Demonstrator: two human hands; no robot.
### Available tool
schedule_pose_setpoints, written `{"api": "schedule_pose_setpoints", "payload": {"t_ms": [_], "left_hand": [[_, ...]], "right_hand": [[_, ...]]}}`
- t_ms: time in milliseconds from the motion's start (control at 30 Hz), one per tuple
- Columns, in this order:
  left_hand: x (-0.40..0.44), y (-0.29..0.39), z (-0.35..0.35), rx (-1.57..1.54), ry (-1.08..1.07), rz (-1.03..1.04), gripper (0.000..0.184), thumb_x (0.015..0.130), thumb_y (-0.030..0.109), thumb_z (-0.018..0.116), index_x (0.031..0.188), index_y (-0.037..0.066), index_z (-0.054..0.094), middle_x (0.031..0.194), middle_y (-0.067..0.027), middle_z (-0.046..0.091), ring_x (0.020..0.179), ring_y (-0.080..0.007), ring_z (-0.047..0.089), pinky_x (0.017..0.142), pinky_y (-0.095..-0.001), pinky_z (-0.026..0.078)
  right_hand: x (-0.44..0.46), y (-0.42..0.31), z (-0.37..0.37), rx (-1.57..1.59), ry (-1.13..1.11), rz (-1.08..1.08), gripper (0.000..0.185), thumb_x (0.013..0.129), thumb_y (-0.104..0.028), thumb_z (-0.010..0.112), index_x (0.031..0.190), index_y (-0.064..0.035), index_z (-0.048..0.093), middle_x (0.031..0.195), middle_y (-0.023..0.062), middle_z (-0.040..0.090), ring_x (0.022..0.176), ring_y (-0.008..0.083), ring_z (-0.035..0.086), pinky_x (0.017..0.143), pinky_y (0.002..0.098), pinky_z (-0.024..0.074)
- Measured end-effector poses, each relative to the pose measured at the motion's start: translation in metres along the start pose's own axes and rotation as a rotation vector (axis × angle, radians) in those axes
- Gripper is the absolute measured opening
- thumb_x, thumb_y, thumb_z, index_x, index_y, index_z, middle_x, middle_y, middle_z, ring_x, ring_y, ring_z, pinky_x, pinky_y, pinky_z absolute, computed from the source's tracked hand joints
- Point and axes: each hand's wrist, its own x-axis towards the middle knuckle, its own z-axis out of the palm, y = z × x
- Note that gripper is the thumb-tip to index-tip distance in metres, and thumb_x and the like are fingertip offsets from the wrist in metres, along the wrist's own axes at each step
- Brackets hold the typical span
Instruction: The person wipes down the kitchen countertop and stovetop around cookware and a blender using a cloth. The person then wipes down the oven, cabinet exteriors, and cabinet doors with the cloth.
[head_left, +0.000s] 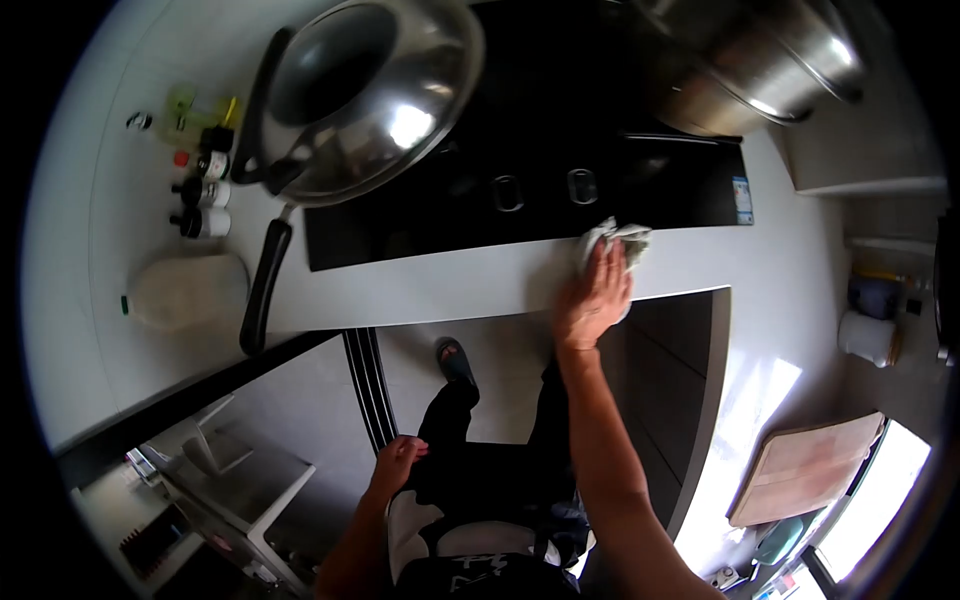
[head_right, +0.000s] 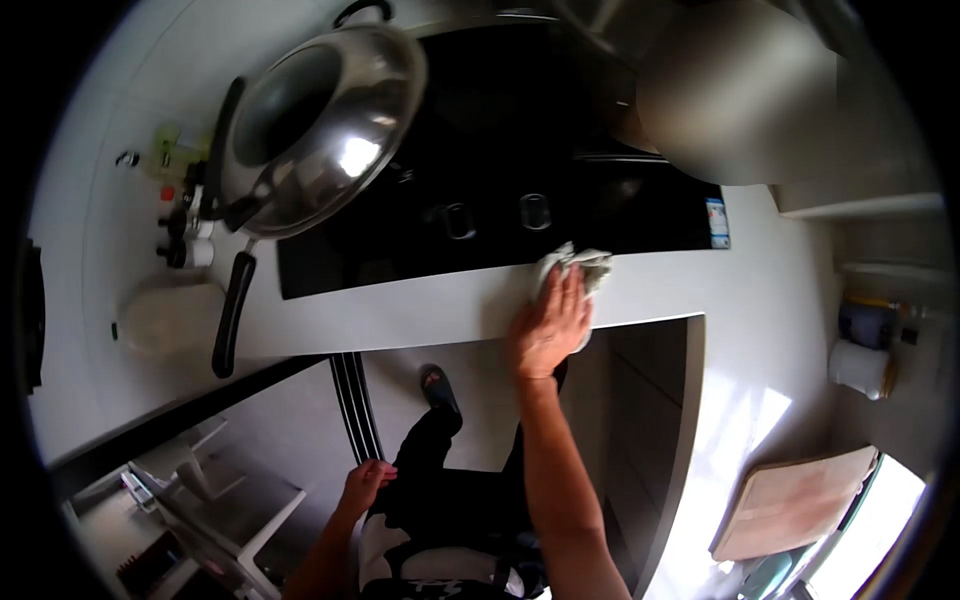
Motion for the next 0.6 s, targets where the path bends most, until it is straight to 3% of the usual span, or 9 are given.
{"api": "schedule_pose_setpoints", "payload": {"t_ms": [100, 133, 300, 433, 467, 600], "left_hand": [[0.001, -0.043, -0.054, -0.053, 0.119, -0.002, 0.028, 0.104, 0.023, 0.05, 0.107, -0.001, 0.063, 0.102, -0.0124, 0.072, 0.094, -0.0208, 0.07, 0.083, -0.0321, 0.055], [-0.001, -0.063, -0.071, -0.199, 0.189, -0.015, 0.025, 0.104, 0.021, 0.051, 0.105, 0.0, 0.064, 0.098, -0.0112, 0.072, 0.091, -0.0193, 0.07, 0.08, -0.0304, 0.055], [-0.025, -0.128, -0.138, -0.268, 0.373, -0.081, 0.029, 0.103, 0.027, 0.055, 0.1, 0.0, 0.064, 0.091, -0.008, 0.071, 0.082, -0.0147, 0.068, 0.074, -0.0288, 0.055], [-0.047, -0.182, -0.144, -0.408, 0.403, -0.096, 0.033, 0.102, 0.034, 0.056, 0.099, 0.002, 0.064, 0.09, -0.0083, 0.071, 0.081, -0.0145, 0.068, 0.066, -0.0269, 0.051], [-0.053, -0.187, -0.144, -0.383, 0.411, -0.224, 0.035, 0.102, 0.037, 0.056, 0.1, 0.003, 0.064, 0.091, -0.009, 0.072, 0.082, -0.0155, 0.07, 0.067, -0.0279, 0.052], [-0.07, -0.234, -0.124, -0.601, 0.409, -0.257, 0.033, 0.1, 0.036, 0.055, 0.102, 0.005, 0.065, 0.096, -0.0095, 0.073, 0.088, -0.0186, 0.072, 0.071, -0.03, 0.054]], "right_hand": [[-0.042, -0.079, 0.012, 0.096, -0.109, -0.064, 0.067, 0.076, -0.019, 0.058, 0.143, -0.0081, 0.052, 0.152, 0.0164, 0.045, 0.14, 0.0329, 0.043, 0.114, 0.0539, 0.0272], [-0.057, -0.1, 0.019, 0.184, -0.162, -0.103, 0.068, 0.077, -0.02, 0.058, 0.143, -0.0083, 0.052, 0.153, 0.0165, 0.044, 0.141, 0.0327, 0.043, 0.113, 0.0543, 0.0274], [-0.114, -0.225, 0.05, 0.201, -0.257, -0.36, 0.058, 0.079, -0.008, 0.056, 0.137, -0.0065, 0.056, 0.149, 0.0161, 0.049, 0.14, 0.0282, 0.045, 0.11, 0.0542, 0.033], [-0.14, -0.29, 0.071, 0.341, -0.404, -0.513, 0.056, 0.079, -0.002, 0.055, 0.134, -0.0048, 0.058, 0.144, 0.0168, 0.053, 0.136, 0.0312, 0.049, 0.11, 0.053, 0.0343], [-0.144, -0.306, 0.074, 0.437, -0.413, -0.511, 0.059, 0.077, 0.001, 0.055, 0.135, -0.004, 0.057, 0.144, 0.0182, 0.052, 0.137, 0.0337, 0.047, 0.111, 0.0536, 0.0336], [-0.142, -0.361, 0.085, 0.258, -0.527, -0.658, 0.068, 0.076, 0.0, 0.059, 0.143, -0.0017, 0.047, 0.152, 0.0193, 0.043, 0.142, 0.0334, 0.041, 0.113, 0.0536, 0.0326]]}}
